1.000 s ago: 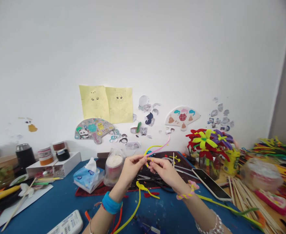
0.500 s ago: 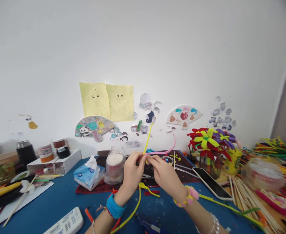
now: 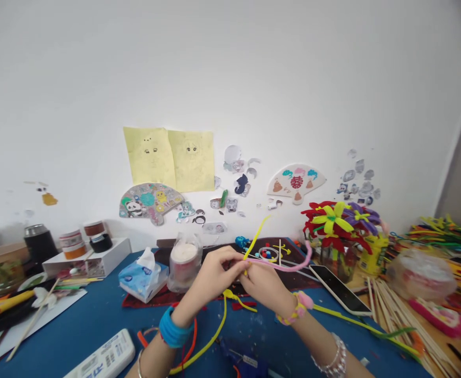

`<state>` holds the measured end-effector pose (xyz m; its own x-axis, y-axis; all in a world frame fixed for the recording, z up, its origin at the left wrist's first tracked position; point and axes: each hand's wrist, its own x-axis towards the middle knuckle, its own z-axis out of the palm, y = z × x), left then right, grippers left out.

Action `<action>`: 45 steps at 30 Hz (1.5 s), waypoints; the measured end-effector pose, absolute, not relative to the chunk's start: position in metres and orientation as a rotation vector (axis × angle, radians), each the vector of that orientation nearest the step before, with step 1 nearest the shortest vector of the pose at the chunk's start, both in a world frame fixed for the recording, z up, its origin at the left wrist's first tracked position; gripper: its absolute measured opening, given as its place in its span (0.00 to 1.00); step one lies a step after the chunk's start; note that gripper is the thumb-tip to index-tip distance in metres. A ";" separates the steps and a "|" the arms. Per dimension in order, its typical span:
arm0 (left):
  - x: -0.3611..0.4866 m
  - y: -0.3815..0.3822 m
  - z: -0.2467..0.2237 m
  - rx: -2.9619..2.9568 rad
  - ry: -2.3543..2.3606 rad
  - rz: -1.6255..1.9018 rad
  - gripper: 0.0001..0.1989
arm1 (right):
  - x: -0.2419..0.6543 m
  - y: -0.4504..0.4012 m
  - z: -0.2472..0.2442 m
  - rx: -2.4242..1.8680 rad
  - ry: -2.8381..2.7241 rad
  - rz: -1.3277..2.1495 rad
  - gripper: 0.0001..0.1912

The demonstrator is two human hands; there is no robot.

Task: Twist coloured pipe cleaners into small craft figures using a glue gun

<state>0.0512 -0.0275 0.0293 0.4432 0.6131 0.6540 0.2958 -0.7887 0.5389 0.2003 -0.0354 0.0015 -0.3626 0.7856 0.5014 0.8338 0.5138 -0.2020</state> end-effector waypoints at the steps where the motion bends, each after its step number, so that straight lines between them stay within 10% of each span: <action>1: 0.048 -0.026 0.032 2.339 0.707 1.219 0.10 | 0.200 -0.036 0.003 -1.328 -2.217 -0.125 0.19; 45: 0.047 -0.007 0.019 1.791 0.834 0.977 0.12 | 0.193 -0.030 -0.014 -1.213 -2.319 -0.718 0.17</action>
<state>0.0466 -0.0065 0.0191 0.4593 0.8466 0.2687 0.1317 -0.3641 0.9220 0.1930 -0.0304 -0.0136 -0.5283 0.6195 0.5806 0.8392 0.4850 0.2460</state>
